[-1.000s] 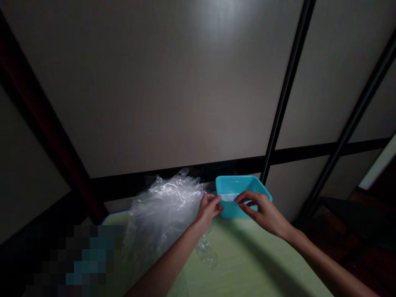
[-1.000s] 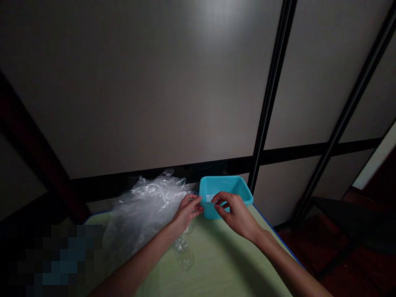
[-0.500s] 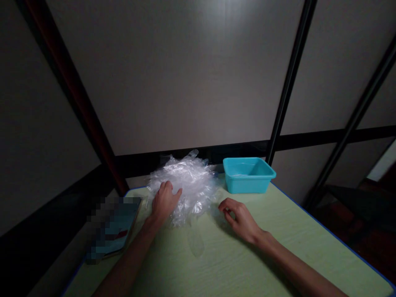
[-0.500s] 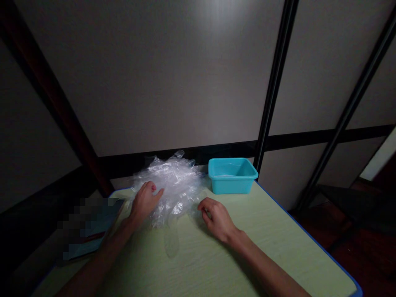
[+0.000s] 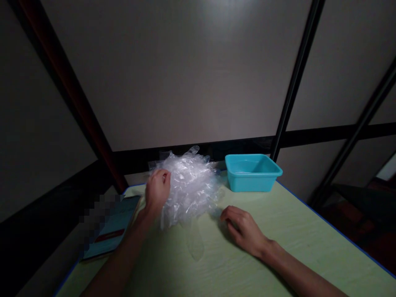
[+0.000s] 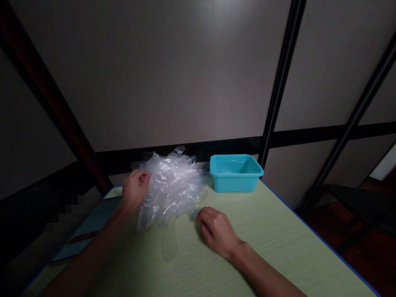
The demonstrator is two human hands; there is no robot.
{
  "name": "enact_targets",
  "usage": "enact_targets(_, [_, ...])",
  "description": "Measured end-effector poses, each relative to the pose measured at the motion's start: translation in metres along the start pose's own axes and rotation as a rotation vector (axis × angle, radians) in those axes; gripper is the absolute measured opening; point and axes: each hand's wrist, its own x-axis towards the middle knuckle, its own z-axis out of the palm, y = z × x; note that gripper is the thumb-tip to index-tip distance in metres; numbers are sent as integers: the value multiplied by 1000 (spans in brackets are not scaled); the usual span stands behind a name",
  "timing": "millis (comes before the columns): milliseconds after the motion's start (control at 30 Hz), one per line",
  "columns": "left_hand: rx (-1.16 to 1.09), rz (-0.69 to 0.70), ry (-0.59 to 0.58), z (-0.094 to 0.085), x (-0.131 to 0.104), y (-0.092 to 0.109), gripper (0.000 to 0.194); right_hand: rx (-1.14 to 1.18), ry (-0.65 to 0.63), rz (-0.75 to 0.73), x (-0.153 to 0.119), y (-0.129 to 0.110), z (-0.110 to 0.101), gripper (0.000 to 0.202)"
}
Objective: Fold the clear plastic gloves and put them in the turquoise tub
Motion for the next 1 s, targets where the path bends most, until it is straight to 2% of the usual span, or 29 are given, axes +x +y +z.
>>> enact_targets(133, [-3,44,26,-16,-3,26,24,127,87,114,1,-1,-1,22])
enact_targets(233, [55,38,-25,-17,-9,34,23,129,95,137,1,0,-3,22])
enact_targets(367, [154,-43,-136,-4,-12,14,30,111,73,130,1,2,-4,23])
enact_targets(467, [162,-57,-289,5,-10,-7,7,98,56,115,0,3,-3,23])
enact_targets(533, [148,-62,-356,9,-8,-17,11,94,50,111,0,3,-3,22])
enact_targets(767, [-11,-73,-428,20,-9,-22,23,108,25,114,0,4,-2,23])
enact_targets(867, [-142,-86,-375,20,-6,-22,23,128,20,125,-1,4,-3,23])
enact_targets(1000, [-401,-115,-144,2,5,-10,19,186,40,159,0,3,-2,20])
